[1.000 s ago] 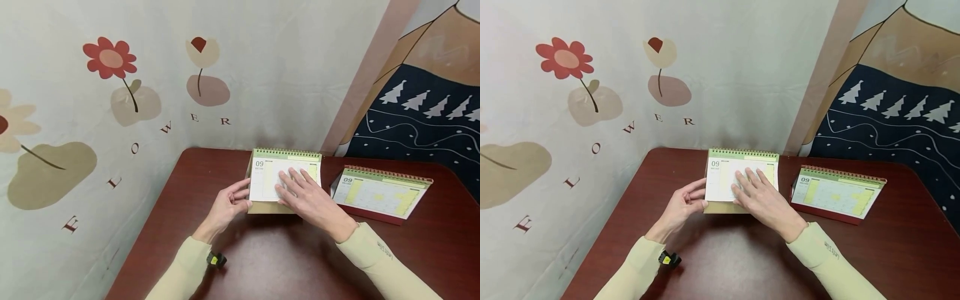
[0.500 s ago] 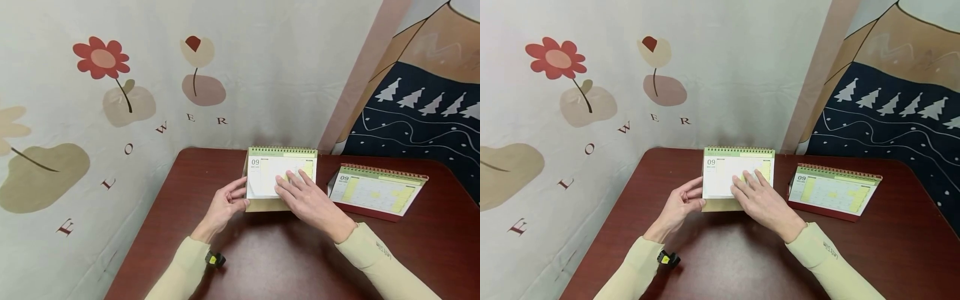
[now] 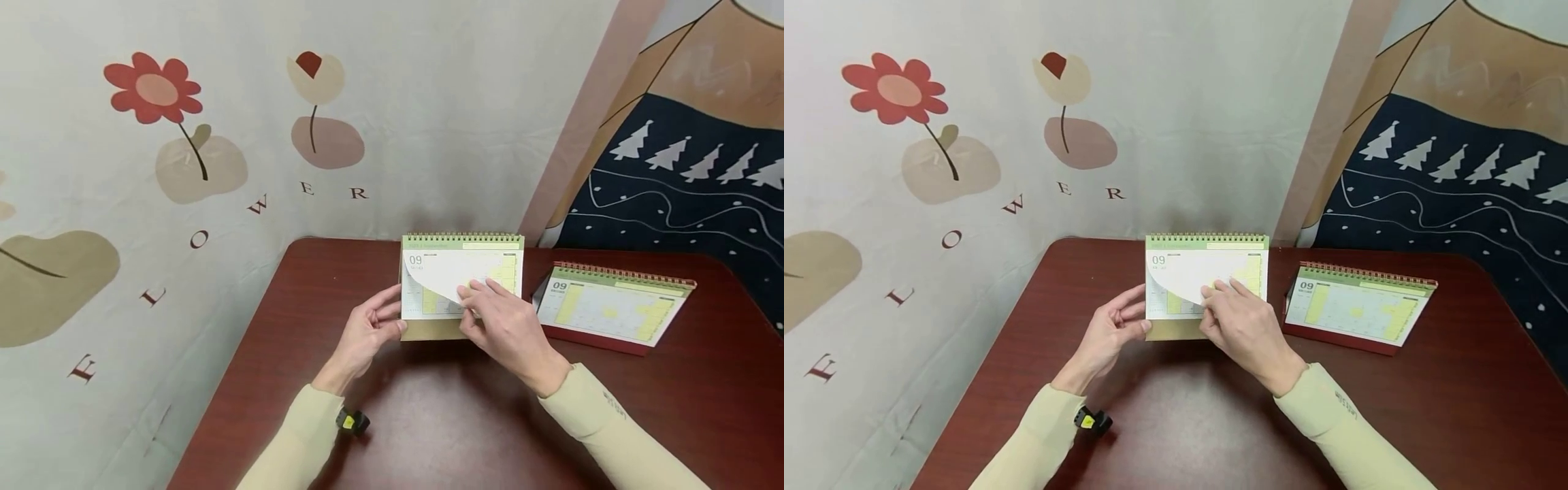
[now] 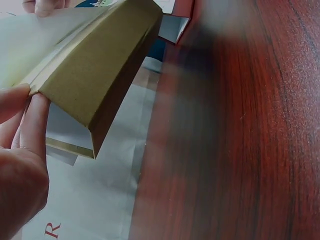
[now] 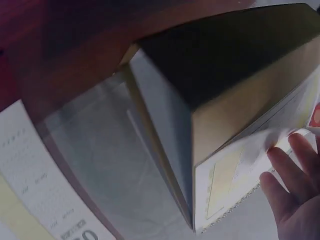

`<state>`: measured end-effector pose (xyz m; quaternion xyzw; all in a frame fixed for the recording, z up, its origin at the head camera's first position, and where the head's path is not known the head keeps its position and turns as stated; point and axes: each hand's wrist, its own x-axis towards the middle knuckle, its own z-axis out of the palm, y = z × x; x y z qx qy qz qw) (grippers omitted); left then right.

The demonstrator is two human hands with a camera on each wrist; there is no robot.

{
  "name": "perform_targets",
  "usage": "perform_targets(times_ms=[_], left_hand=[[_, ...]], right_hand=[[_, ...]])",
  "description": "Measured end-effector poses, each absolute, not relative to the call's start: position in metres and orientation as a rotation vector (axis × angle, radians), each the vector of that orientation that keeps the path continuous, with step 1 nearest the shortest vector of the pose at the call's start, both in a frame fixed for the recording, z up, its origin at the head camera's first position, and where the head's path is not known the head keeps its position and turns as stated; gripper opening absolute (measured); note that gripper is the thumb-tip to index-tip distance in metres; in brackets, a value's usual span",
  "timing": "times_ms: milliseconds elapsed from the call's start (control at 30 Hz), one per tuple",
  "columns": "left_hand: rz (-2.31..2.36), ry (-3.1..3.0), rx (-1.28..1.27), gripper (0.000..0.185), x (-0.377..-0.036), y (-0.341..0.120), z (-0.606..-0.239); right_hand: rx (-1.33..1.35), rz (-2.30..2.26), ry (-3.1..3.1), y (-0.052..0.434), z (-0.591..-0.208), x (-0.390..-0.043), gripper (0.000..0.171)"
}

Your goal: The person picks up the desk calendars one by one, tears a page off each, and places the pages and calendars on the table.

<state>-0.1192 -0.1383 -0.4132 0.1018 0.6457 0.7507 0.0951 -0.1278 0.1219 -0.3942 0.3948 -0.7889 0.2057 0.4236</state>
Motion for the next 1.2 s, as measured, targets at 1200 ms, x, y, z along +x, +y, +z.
perform_targets(times_ms=[1200], left_hand=[[2.12,2.069,0.296,0.059,-0.115,-0.143,-0.423]], right_hand=[[0.712,0.674,-2.099,0.16,-0.272,-0.185,0.014]])
